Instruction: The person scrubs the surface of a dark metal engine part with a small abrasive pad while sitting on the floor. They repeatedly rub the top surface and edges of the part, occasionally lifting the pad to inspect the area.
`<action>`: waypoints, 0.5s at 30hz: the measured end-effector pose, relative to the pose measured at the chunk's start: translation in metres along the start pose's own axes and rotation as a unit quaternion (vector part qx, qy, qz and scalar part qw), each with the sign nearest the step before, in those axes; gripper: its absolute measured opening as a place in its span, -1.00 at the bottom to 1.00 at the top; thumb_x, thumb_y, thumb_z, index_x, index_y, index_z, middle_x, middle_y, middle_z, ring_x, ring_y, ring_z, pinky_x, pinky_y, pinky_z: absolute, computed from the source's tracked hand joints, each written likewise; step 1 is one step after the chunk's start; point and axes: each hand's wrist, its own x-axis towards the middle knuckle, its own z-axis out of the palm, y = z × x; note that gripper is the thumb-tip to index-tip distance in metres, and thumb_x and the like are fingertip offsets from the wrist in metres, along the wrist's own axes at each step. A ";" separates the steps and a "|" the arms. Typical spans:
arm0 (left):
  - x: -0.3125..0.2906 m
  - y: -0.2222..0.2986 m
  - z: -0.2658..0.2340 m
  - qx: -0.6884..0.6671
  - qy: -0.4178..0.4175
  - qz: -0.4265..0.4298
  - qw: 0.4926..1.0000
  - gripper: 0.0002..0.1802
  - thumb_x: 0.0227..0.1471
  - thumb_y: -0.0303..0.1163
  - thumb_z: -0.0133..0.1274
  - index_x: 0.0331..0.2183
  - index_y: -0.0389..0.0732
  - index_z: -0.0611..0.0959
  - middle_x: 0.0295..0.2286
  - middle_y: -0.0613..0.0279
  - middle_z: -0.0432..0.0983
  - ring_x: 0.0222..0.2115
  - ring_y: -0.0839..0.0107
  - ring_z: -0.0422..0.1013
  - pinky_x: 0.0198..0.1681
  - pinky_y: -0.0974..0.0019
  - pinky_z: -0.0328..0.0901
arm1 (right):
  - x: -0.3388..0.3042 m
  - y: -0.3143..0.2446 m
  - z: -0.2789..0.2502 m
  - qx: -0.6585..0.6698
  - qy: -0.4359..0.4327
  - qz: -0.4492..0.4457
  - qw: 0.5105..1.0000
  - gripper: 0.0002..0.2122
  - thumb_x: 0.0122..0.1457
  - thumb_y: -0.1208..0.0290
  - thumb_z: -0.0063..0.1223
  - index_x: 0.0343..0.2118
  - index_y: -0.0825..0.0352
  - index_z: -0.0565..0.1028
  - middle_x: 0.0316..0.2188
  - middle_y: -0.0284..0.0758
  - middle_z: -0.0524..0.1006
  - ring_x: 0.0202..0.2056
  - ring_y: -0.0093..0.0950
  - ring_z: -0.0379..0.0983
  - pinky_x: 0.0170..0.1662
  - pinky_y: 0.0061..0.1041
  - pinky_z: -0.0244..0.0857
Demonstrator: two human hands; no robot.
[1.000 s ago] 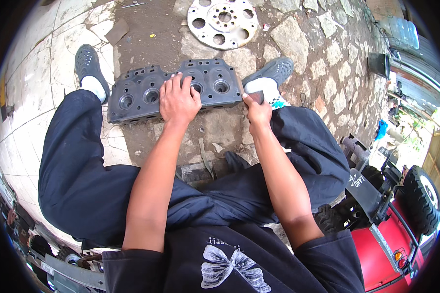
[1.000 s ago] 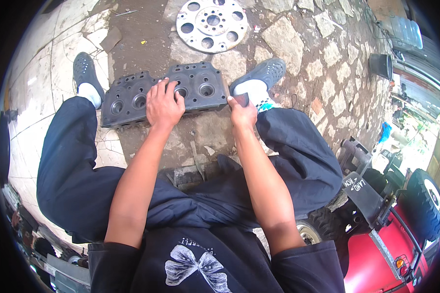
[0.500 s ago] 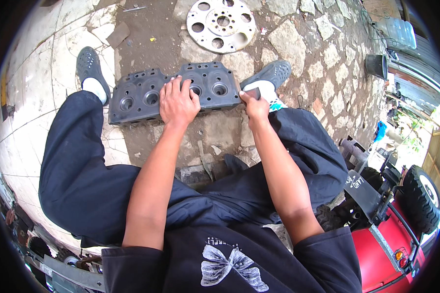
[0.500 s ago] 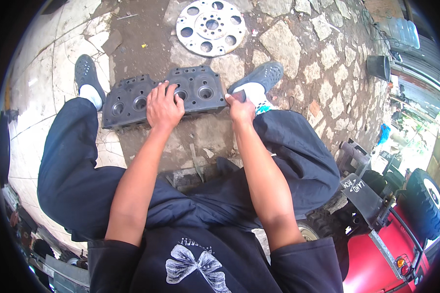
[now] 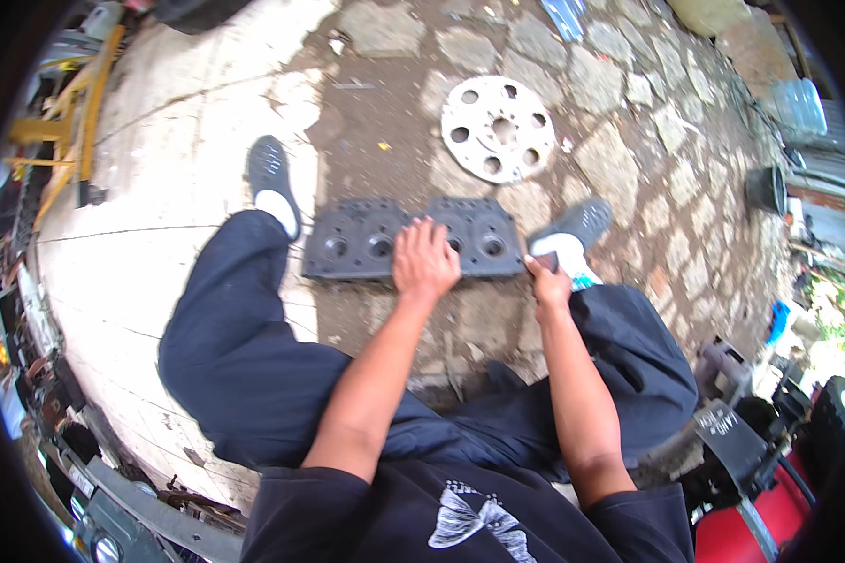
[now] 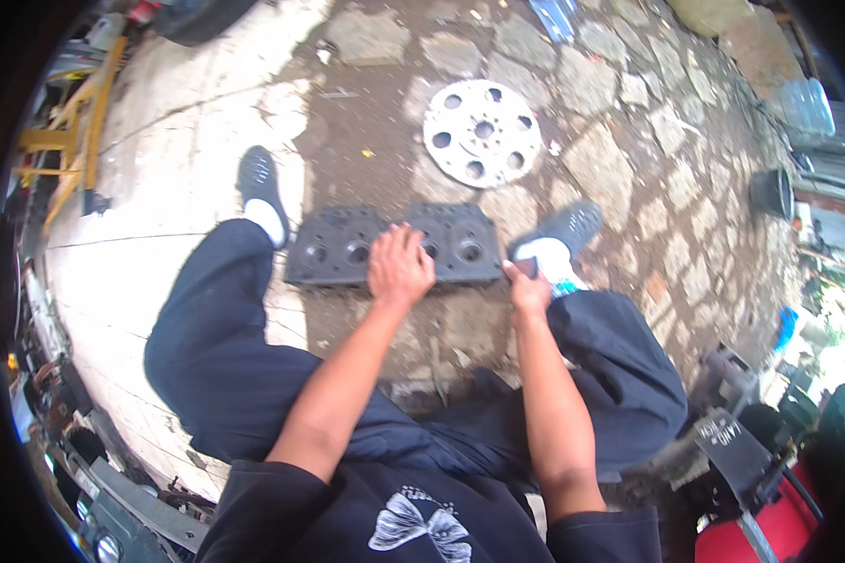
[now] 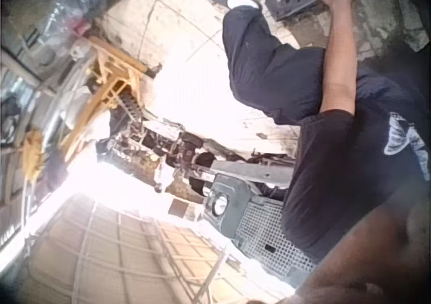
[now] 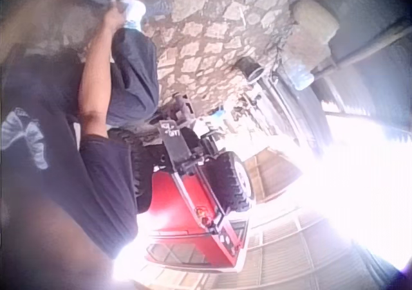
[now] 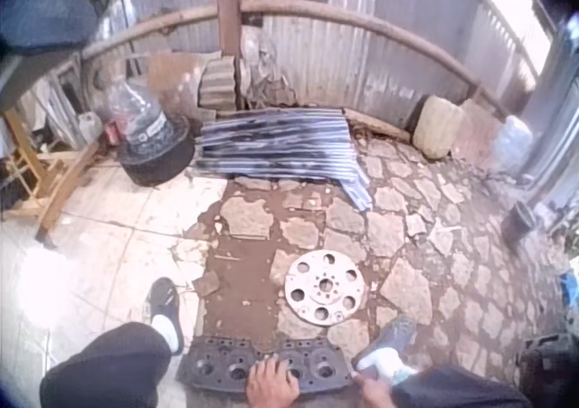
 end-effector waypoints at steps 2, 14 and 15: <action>0.002 0.005 0.016 -0.020 0.028 0.029 0.999 -0.46 0.25 -0.16 -0.04 0.17 -0.19 0.61 0.27 -0.10 0.44 0.36 -0.02 0.28 0.47 -0.08 0.07 | 0.014 0.009 0.000 0.068 0.001 -0.032 0.997 -0.58 0.09 0.31 0.53 -0.06 0.41 0.64 -0.17 -0.30 0.69 -0.15 -0.38 0.57 0.04 -0.32 0.39; -0.001 -0.003 -0.001 -0.121 0.109 0.057 0.985 -0.50 0.11 -0.11 0.21 0.01 -0.20 0.68 0.11 -0.04 0.50 0.19 0.00 0.36 0.34 -0.07 0.18 | 0.027 0.003 0.008 0.036 0.016 -0.053 0.998 -0.50 0.10 0.31 0.53 0.03 0.49 0.61 -0.03 -0.14 0.69 -0.02 -0.20 0.61 0.14 -0.24 0.39; -0.003 -0.007 -0.001 -0.134 0.102 0.061 0.984 -0.50 0.11 -0.09 0.23 -0.01 -0.20 0.68 0.10 -0.04 0.50 0.19 0.00 0.36 0.34 -0.07 0.18 | 0.019 0.007 0.007 0.052 -0.001 -0.045 0.998 -0.46 0.10 0.28 0.53 0.07 0.50 0.60 0.02 -0.10 0.68 0.04 -0.15 0.61 0.17 -0.22 0.38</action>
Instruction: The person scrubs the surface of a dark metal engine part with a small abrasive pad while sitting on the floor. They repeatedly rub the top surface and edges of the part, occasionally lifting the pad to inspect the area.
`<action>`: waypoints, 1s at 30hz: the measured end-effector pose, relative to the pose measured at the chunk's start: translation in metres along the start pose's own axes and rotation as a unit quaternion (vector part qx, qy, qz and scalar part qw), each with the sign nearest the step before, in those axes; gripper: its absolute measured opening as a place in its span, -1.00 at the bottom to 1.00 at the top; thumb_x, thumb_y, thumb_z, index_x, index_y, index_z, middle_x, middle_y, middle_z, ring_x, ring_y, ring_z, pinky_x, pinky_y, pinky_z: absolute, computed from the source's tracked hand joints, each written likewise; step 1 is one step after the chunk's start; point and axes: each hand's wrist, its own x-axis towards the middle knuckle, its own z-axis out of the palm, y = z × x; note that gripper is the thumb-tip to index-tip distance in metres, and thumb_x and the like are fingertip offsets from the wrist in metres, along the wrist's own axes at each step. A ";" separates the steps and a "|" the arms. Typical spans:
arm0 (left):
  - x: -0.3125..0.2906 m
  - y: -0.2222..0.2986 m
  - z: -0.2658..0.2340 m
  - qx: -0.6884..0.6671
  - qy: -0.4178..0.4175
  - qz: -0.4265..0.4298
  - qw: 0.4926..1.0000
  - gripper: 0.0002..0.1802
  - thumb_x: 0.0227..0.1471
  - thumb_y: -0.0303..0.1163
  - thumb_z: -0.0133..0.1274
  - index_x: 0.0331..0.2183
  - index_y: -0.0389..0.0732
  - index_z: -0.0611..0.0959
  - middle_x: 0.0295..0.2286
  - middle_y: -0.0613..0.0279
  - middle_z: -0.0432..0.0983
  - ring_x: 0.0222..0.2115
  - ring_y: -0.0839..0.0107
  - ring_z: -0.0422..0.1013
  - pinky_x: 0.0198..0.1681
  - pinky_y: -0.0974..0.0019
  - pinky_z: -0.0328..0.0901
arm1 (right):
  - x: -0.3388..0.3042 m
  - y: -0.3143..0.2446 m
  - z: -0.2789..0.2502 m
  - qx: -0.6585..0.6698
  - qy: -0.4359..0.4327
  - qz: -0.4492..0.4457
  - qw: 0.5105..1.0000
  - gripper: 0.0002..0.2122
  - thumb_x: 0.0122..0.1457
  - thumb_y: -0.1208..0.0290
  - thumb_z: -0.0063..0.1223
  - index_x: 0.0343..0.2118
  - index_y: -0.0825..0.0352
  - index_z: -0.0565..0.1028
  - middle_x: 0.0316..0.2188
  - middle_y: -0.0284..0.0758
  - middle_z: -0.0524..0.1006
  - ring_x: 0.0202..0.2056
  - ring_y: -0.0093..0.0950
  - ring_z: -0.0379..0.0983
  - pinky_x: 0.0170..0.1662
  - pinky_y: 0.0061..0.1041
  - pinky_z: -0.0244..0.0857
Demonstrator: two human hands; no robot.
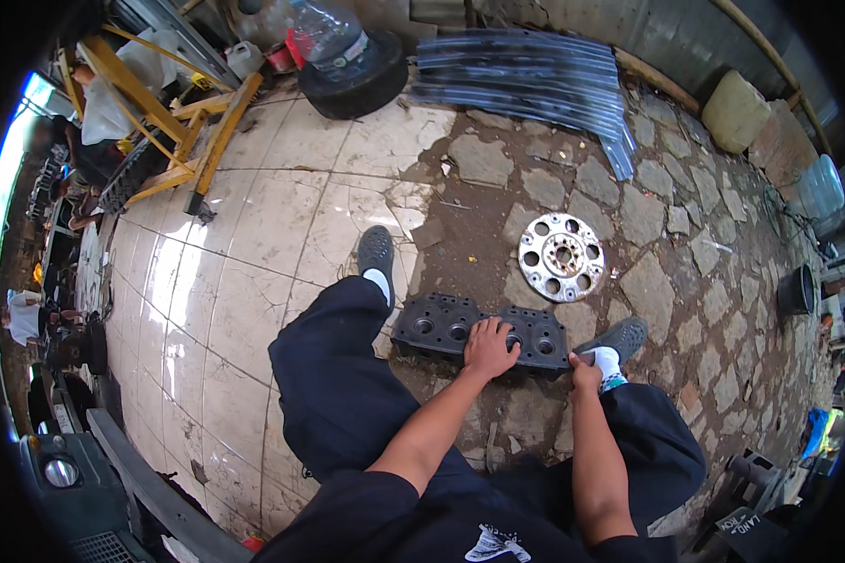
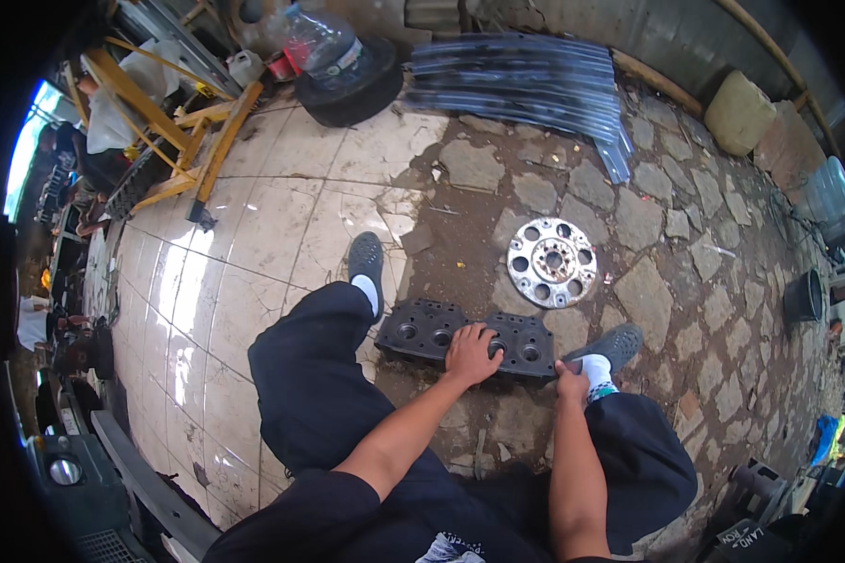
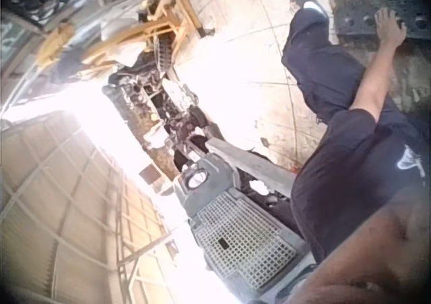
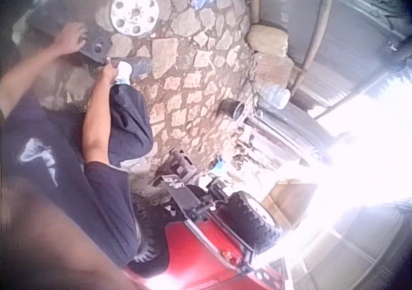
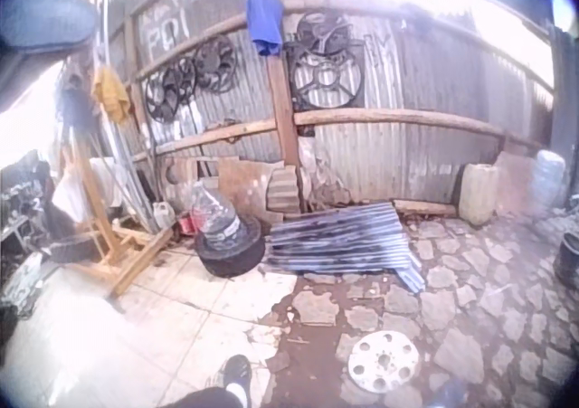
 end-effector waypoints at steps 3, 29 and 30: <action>0.003 -0.010 -0.004 -0.036 -0.037 -0.019 0.998 -0.47 0.12 -0.01 0.27 0.03 -0.11 0.71 0.16 0.00 0.48 0.25 0.00 0.32 0.38 -0.06 0.13 | -0.017 0.002 -0.002 -0.092 0.060 -0.029 0.993 -0.43 0.10 0.25 0.53 0.11 0.50 0.59 0.08 -0.04 0.66 0.11 -0.09 0.59 0.20 -0.19 0.36; -0.111 0.042 -0.119 -0.563 -0.005 -0.149 0.813 -0.69 0.31 -0.35 0.27 0.01 -0.26 0.66 -0.17 0.27 0.68 -0.15 0.59 0.53 -0.05 0.40 0.42 | -0.216 -0.049 -0.003 0.175 -0.368 -0.179 0.895 -0.83 0.39 0.47 0.22 -0.02 0.35 0.56 -0.10 -0.40 0.62 -0.11 -0.61 0.51 0.04 -0.52 0.37; -0.108 0.046 -0.118 -0.614 -0.019 -0.146 0.776 -0.64 0.30 -0.36 0.28 0.06 -0.26 0.63 -0.15 0.25 0.68 -0.13 0.58 0.54 -0.03 0.40 0.43 | -0.216 -0.054 -0.006 0.229 -0.351 -0.166 0.892 -0.82 0.39 0.47 0.22 -0.01 0.34 0.55 -0.11 -0.40 0.62 -0.11 -0.61 0.52 0.04 -0.51 0.37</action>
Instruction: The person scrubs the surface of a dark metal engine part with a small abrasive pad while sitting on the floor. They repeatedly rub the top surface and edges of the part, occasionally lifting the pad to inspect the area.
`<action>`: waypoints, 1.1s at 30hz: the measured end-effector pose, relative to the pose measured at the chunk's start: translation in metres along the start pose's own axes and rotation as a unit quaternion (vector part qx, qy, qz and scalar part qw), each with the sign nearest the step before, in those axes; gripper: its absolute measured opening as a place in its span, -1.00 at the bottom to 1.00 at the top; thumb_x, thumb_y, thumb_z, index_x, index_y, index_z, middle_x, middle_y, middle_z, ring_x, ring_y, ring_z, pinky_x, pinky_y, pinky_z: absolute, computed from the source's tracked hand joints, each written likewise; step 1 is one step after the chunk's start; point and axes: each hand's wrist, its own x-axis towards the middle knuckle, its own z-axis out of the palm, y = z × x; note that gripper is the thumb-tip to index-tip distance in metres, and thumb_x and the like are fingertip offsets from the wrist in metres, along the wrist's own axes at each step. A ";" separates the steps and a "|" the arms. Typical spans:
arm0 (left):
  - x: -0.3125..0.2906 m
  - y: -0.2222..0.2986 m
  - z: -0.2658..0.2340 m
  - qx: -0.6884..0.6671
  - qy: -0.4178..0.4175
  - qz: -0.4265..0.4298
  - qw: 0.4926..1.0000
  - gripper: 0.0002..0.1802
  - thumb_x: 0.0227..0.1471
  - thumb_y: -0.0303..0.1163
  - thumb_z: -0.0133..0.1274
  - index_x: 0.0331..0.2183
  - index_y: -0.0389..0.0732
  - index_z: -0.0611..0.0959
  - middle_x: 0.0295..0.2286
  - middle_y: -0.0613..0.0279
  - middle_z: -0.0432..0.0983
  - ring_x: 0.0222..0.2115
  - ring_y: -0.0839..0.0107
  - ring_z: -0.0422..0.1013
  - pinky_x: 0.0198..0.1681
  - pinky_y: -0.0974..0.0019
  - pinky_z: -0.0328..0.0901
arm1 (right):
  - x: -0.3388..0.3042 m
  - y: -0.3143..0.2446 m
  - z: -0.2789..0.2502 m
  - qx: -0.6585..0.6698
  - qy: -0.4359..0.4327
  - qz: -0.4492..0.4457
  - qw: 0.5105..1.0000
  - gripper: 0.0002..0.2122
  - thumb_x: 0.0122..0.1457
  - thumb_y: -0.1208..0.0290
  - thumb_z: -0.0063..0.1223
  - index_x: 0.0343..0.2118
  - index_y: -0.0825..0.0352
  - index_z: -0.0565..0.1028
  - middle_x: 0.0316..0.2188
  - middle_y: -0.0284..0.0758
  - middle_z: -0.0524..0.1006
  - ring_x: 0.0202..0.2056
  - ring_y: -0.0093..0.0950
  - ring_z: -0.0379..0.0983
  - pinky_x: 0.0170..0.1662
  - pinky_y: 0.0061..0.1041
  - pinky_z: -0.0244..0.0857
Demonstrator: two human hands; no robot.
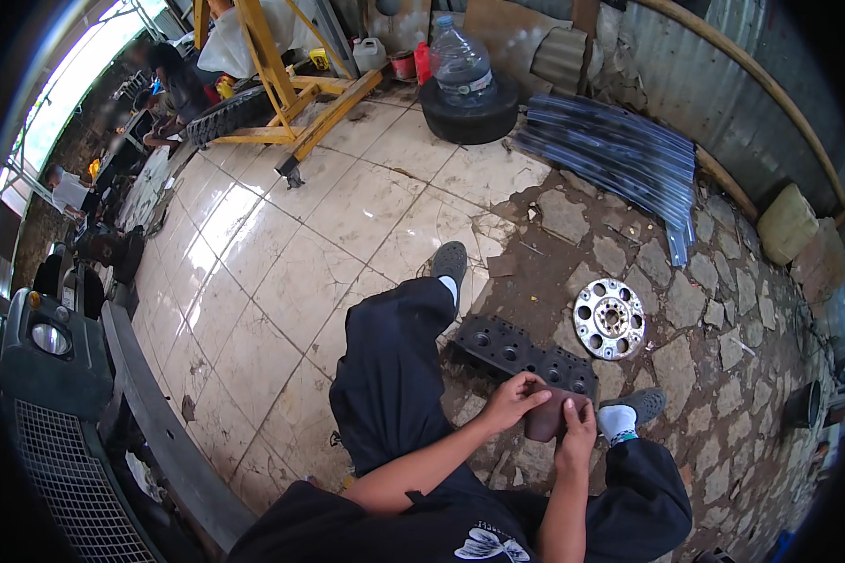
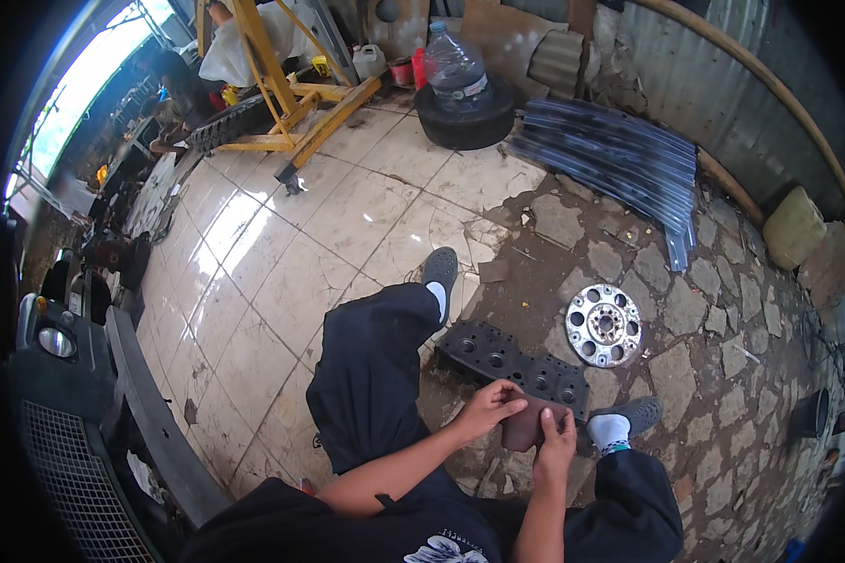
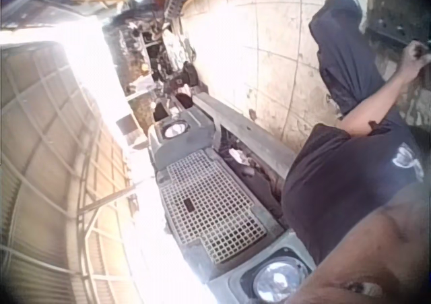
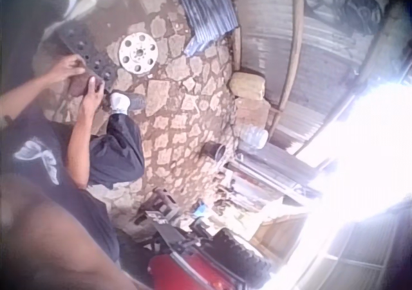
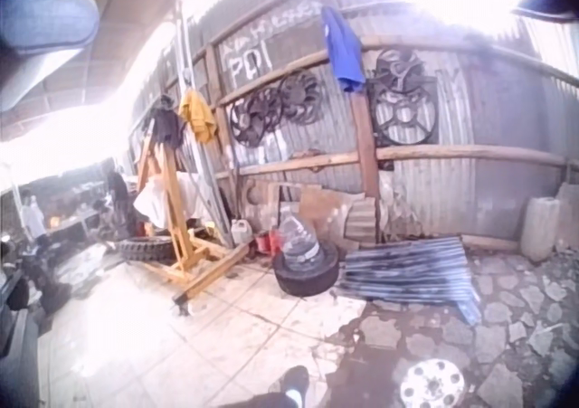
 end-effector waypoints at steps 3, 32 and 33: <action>0.009 -0.009 0.010 -0.068 -0.037 0.005 0.997 -0.42 0.26 -0.40 0.32 0.23 -0.26 0.50 -0.08 0.21 0.66 -0.09 0.54 0.56 0.02 0.40 0.44 | 0.010 0.000 -0.011 0.033 0.047 -0.031 0.998 -0.77 0.40 0.45 0.22 0.05 0.33 0.52 -0.12 -0.41 0.60 -0.10 -0.57 0.51 0.07 -0.50 0.37; 0.010 -0.003 0.017 -0.128 0.086 -0.042 0.987 -0.52 0.17 -0.48 0.39 0.09 -0.32 0.63 -0.07 0.19 0.68 -0.10 0.45 0.62 -0.01 0.33 0.54 | 0.023 0.019 0.007 -0.221 0.149 -0.139 0.954 -0.59 0.20 0.35 0.46 0.09 0.34 0.65 -0.13 -0.29 0.70 -0.08 -0.45 0.61 0.07 -0.43 0.45; 0.009 -0.002 0.016 -0.124 0.090 -0.045 0.987 -0.53 0.17 -0.48 0.39 0.08 -0.32 0.64 -0.08 0.20 0.69 -0.10 0.46 0.63 -0.01 0.33 0.54 | 0.023 0.019 0.012 -0.230 0.164 -0.148 0.948 -0.58 0.19 0.35 0.47 0.09 0.32 0.65 -0.15 -0.30 0.70 -0.09 -0.43 0.61 0.06 -0.42 0.46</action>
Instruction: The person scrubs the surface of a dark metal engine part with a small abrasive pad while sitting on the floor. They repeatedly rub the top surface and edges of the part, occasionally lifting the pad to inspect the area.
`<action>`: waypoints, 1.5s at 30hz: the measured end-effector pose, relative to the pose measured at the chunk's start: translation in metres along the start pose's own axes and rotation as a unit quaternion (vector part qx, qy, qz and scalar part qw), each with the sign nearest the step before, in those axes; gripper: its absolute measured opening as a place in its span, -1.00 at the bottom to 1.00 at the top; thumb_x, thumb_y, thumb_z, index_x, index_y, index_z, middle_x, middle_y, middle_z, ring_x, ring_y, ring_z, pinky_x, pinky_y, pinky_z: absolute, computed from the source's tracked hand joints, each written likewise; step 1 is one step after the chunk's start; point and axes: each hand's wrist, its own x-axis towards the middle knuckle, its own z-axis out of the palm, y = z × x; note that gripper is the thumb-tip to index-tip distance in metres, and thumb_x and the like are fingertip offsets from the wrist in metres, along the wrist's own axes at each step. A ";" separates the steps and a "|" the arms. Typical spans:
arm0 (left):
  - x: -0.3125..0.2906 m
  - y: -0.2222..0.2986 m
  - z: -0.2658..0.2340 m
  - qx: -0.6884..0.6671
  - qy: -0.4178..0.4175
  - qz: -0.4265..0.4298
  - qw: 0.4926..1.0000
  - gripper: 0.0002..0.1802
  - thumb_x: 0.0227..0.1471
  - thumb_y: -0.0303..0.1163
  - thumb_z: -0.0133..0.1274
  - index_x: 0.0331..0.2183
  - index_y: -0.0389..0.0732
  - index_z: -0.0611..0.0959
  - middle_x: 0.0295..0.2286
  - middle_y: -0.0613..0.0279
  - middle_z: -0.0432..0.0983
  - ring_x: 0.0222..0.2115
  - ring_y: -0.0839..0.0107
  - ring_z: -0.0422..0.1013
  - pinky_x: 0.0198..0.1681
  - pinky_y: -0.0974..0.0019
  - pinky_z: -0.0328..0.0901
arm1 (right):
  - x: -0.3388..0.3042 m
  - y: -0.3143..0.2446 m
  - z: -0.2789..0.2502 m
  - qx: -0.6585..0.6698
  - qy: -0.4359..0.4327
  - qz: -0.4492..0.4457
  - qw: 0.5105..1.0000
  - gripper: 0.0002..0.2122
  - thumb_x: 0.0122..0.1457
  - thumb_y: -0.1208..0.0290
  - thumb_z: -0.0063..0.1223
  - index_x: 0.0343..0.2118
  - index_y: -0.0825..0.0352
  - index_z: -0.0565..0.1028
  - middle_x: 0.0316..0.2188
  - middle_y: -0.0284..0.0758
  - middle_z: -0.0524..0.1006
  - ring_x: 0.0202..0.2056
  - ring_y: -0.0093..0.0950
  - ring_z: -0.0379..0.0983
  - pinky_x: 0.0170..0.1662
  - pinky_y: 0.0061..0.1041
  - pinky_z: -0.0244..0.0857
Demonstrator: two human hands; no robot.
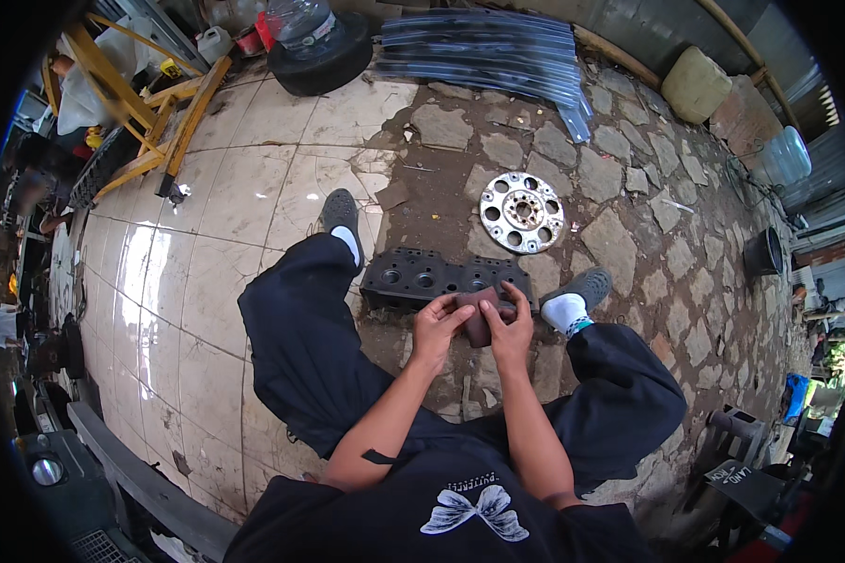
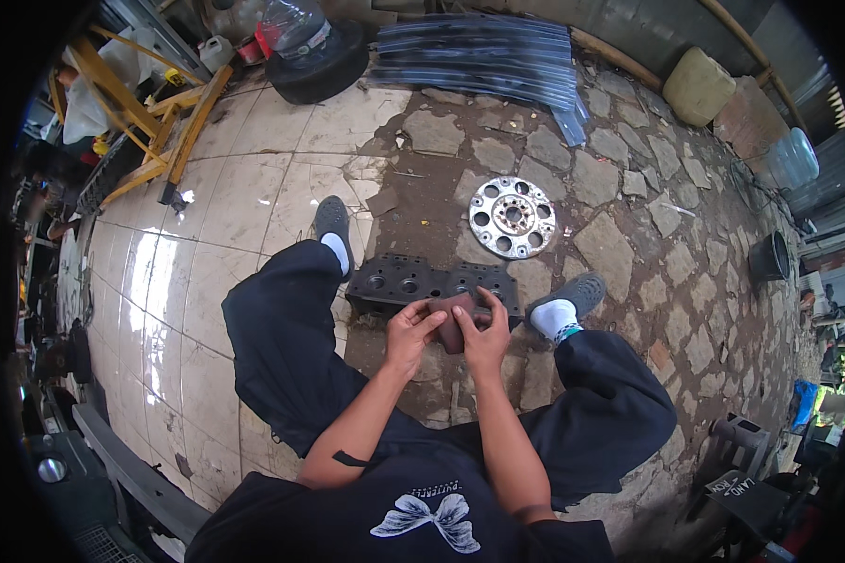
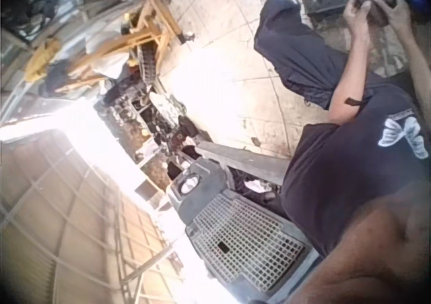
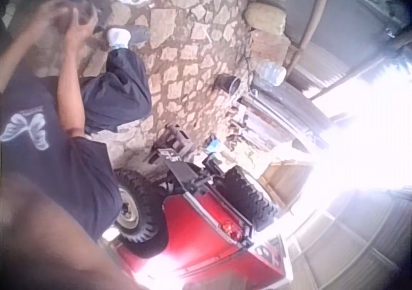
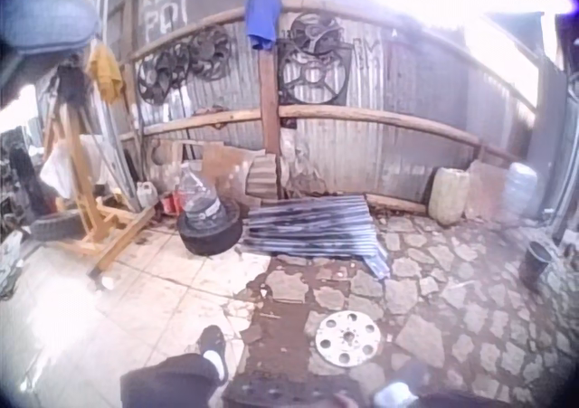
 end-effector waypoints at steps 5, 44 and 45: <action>0.002 -0.003 0.002 0.001 -0.006 0.005 1.000 -0.58 0.17 -0.45 0.40 0.03 -0.32 0.67 -0.12 0.23 0.70 -0.17 0.52 0.61 -0.15 0.41 0.51 | -0.006 0.003 -0.004 0.008 -0.096 0.024 0.995 -0.73 0.31 0.30 0.35 -0.04 0.36 0.70 -0.13 -0.29 0.73 -0.12 -0.55 0.63 0.01 -0.44 0.49; 0.013 -0.013 -0.012 0.277 -0.005 0.080 0.958 -0.62 0.26 -0.37 0.29 0.08 -0.25 0.76 -0.10 0.12 0.77 -0.12 0.49 0.65 -0.02 0.37 0.49 | -0.010 0.010 -0.001 -0.033 -0.178 0.018 0.983 -0.74 0.47 0.28 0.14 0.05 0.29 0.39 -0.26 -0.30 0.64 -0.32 -0.52 0.59 -0.25 -0.48 0.43; 0.013 -0.015 -0.010 0.235 -0.003 0.062 0.970 -0.61 0.28 -0.39 0.28 0.09 -0.28 0.75 -0.09 0.13 0.76 -0.10 0.51 0.63 0.00 0.38 0.48 | -0.012 0.012 0.000 -0.058 -0.164 0.000 0.985 -0.72 0.44 0.29 0.18 0.04 0.33 0.42 -0.17 -0.24 0.67 -0.21 -0.49 0.63 -0.13 -0.44 0.46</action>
